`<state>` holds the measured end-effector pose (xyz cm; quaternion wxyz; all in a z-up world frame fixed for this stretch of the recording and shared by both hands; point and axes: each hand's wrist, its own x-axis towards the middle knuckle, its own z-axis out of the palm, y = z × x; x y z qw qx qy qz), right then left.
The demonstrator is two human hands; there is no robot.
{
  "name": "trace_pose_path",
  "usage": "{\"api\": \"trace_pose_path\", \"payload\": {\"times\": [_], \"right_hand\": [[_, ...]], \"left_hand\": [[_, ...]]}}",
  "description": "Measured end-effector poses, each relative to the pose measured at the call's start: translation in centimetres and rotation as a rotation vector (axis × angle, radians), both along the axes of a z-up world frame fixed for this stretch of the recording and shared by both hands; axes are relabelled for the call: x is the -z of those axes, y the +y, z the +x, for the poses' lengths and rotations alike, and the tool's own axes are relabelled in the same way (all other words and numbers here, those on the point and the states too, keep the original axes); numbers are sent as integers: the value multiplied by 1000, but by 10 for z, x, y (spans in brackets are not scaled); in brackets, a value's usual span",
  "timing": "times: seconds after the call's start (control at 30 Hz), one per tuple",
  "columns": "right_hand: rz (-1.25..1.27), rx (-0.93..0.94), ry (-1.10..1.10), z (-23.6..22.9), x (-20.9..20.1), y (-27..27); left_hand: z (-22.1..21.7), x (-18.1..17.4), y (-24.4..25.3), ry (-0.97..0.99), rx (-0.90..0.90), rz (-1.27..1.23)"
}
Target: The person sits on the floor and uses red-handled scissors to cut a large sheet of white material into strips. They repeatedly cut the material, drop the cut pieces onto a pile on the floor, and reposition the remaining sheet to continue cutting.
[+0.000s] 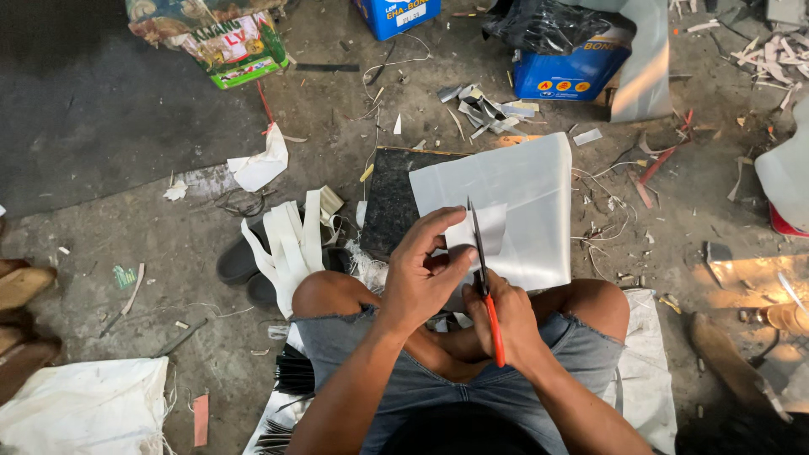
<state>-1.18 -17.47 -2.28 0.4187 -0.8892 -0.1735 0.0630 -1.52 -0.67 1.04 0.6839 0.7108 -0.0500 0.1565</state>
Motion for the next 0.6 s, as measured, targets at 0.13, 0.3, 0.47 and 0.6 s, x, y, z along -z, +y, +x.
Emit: {"api": "trace_pose_path", "payload": {"times": [0.13,0.3,0.47,0.6], "right_hand": [[-56,18,106,-6,2,2],[-21,-29,111,-9,2,9],[34,-93,-14,-7,2,16],[-5,-84,26,-5,1,18]], "left_hand": [[-2,13,6,42,122,-235],[-6,31,14,3,47,-197],[-12,26,16,-65,-66,-10],[-14,12,19,-32,-72,20]]}}
